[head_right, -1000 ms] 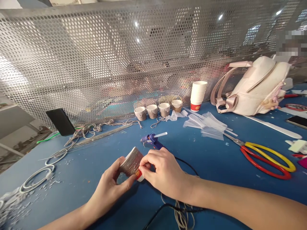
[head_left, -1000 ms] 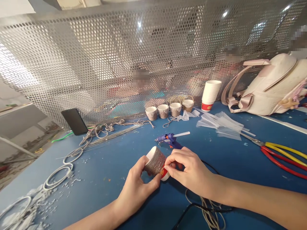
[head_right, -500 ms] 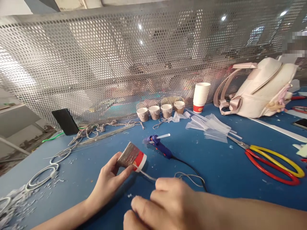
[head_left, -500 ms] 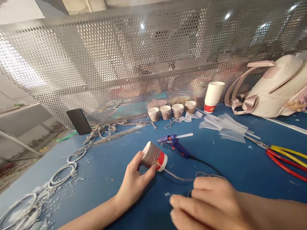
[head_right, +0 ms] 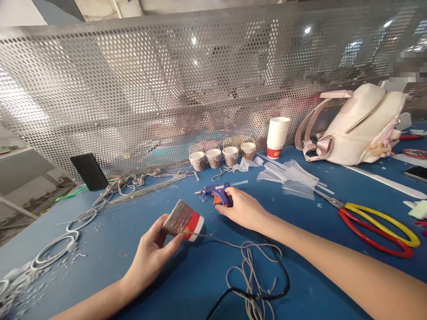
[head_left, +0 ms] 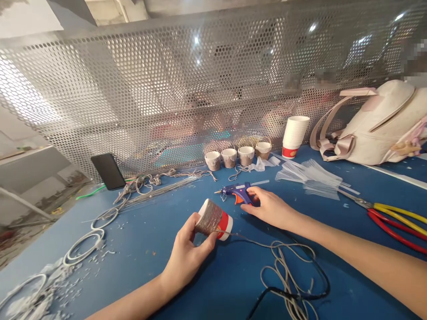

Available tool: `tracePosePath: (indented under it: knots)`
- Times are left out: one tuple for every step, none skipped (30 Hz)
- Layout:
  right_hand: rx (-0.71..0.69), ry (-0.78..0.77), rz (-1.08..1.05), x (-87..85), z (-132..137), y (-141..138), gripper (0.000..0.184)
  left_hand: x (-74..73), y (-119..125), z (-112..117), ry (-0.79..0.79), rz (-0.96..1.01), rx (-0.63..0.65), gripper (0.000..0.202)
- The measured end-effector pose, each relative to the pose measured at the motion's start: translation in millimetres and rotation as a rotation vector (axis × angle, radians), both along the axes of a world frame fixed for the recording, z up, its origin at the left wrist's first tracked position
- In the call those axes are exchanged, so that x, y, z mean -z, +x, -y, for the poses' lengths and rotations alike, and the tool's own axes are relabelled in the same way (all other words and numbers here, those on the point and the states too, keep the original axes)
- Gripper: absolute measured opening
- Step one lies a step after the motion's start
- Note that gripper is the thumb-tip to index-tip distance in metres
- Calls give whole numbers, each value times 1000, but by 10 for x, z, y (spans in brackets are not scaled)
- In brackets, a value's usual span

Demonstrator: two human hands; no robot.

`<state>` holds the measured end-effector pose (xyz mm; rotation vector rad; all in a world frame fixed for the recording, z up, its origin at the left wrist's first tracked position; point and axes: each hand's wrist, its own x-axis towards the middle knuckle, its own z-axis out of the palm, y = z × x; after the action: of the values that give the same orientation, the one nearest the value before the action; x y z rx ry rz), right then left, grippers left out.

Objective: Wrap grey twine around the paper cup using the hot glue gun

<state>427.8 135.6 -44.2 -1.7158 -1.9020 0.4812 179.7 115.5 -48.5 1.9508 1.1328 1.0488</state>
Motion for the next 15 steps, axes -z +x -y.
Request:
tracePosePath:
  knots:
    - [16, 1, -37, 72, -37, -30, 36, 2, 5, 5, -5, 4, 5, 17]
    - [32, -3, -53, 125, -76, -55, 35, 5, 11, 11, -9, 7, 10, 16]
    - [52, -7, -55, 158, -112, -75, 33, 7, 17, 16, -11, 9, 11, 16]
    - [75, -8, -57, 171, -143, -92, 31, 11, 23, 20, -11, 9, 9, 16]
    - [99, -8, -53, 165, -167, -108, 30, 14, 29, 23, -7, 8, 7, 15]
    - [121, -8, -45, 146, -183, -123, 30, 18, 34, 25, 0, 8, 6, 14]
    - [139, -5, -36, 118, -191, -138, 31, 21, 37, 27, 8, 8, 8, 14]
    - [151, -2, -29, 88, -193, -153, 31, 23, 40, 29, 16, 8, 10, 14]
    - [157, 1, -28, 61, -192, -165, 30, 24, 40, 31, 23, 8, 10, 13]
    - [159, 4, -36, 43, -191, -173, 28, 23, 39, 33, 28, 8, 9, 13]
    - [160, 6, -54, 35, -190, -177, 26, 21, 36, 36, 31, 8, 5, 12]
    - [162, 8, -82, 37, -193, -175, 25, 20, 32, 39, 34, 8, 2, 12]
    - [166, 11, -117, 47, -196, -170, 26, 18, 26, 41, 36, 8, 0, 12]
    - [171, 16, -159, 61, -200, -162, 28, 17, 21, 43, 39, 8, 4, 12]
    - [176, 26, -208, 75, -202, -152, 29, 18, 16, 44, 42, 10, 13, 11]
